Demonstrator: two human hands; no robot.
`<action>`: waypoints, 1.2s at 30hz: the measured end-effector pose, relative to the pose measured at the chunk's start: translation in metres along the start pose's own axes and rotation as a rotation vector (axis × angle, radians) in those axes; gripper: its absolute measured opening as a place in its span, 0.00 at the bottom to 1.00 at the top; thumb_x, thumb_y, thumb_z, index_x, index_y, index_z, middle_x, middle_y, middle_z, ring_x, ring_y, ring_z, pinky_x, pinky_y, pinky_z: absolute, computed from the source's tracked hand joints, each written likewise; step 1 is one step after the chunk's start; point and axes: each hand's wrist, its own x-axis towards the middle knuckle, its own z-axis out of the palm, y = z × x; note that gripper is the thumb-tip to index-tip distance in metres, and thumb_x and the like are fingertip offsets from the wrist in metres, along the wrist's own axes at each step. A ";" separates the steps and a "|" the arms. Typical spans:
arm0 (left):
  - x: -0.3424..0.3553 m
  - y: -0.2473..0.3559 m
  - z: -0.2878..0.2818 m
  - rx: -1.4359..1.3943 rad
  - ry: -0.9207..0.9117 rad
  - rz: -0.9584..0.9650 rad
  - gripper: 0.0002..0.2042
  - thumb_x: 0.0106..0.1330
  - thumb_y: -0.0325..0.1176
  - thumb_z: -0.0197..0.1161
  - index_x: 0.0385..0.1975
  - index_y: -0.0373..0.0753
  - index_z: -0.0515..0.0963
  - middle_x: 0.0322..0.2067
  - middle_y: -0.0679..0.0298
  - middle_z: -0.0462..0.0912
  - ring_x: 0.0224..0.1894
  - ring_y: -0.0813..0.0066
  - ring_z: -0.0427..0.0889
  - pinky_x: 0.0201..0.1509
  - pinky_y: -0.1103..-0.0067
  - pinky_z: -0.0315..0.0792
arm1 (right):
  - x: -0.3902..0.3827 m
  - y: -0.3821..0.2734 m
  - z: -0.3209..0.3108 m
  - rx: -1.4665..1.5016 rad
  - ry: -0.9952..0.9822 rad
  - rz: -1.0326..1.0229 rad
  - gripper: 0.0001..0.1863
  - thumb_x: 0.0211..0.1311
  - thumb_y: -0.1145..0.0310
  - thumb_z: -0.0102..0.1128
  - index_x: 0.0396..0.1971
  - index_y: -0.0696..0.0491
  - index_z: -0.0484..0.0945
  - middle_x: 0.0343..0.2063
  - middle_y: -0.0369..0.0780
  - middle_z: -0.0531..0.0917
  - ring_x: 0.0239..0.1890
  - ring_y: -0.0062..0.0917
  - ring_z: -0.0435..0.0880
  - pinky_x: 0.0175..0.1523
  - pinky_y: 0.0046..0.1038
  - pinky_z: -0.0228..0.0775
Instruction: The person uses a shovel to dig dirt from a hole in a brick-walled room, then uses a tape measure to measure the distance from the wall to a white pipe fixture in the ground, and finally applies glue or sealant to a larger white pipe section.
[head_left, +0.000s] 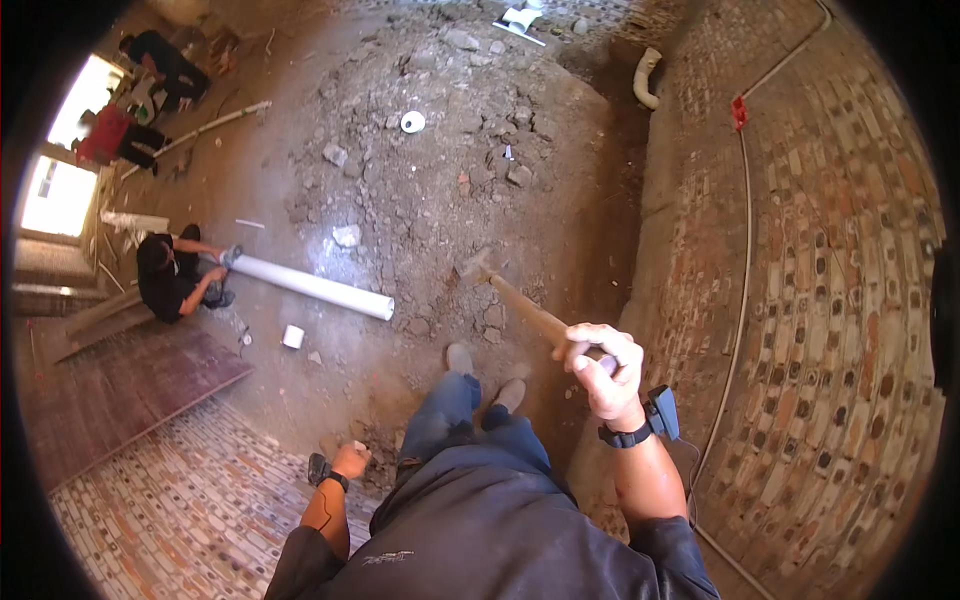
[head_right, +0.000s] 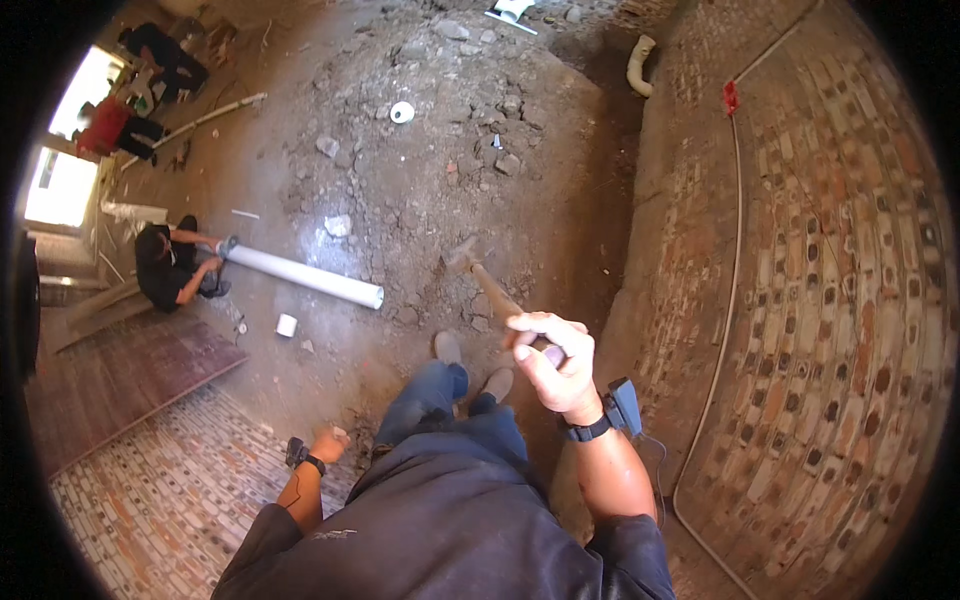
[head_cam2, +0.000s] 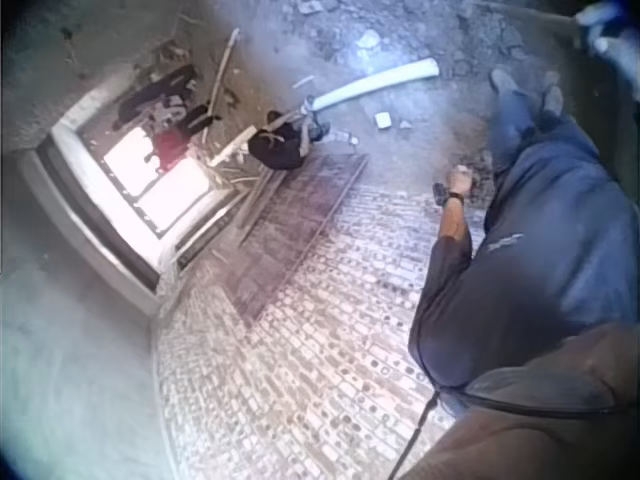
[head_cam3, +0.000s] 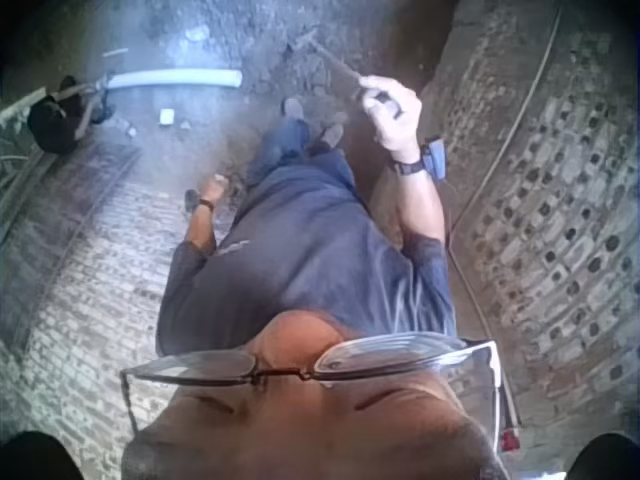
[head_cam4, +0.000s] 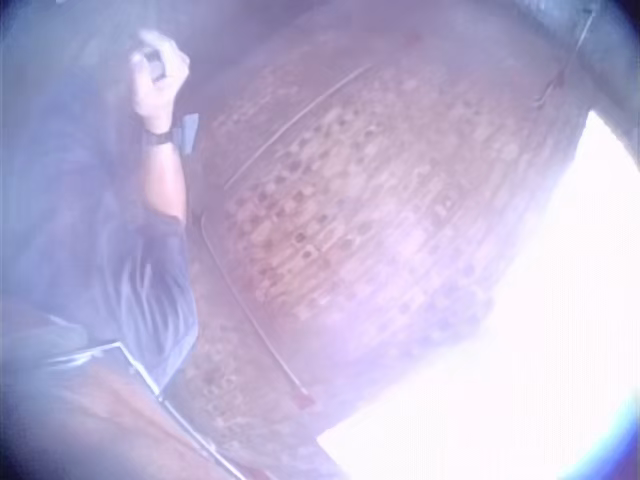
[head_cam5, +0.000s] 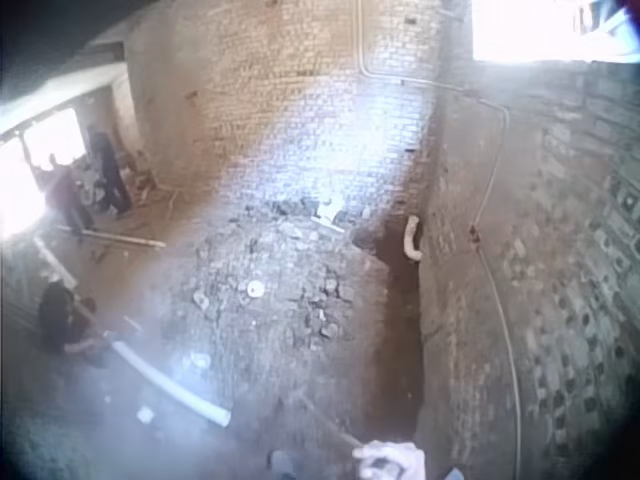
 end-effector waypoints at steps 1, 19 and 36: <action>-0.001 0.014 -0.001 -0.050 0.019 -0.021 0.18 0.62 0.46 0.66 0.41 0.36 0.84 0.42 0.43 0.85 0.50 0.52 0.83 0.57 0.65 0.74 | 0.002 0.001 -0.002 0.023 0.019 0.010 0.09 0.57 0.74 0.62 0.38 0.60 0.83 0.26 0.41 0.85 0.28 0.25 0.83 0.36 0.25 0.73; 0.177 0.416 -0.140 -1.293 -0.858 0.236 0.45 0.67 0.71 0.49 0.62 0.27 0.66 0.49 0.48 0.83 0.50 0.58 0.84 0.54 0.68 0.78 | 0.181 -0.035 0.065 0.246 0.204 -0.130 0.14 0.71 0.70 0.53 0.22 0.54 0.68 0.14 0.39 0.72 0.17 0.24 0.68 0.28 0.31 0.63; 0.318 0.713 -0.295 -1.639 -0.674 0.156 0.09 0.65 0.38 0.66 0.37 0.44 0.75 0.33 0.67 0.79 0.37 0.72 0.80 0.48 0.72 0.75 | 0.350 0.001 -0.111 0.151 0.214 -0.233 0.20 0.64 0.60 0.67 0.17 0.51 0.69 0.12 0.37 0.77 0.16 0.28 0.78 0.35 0.37 0.71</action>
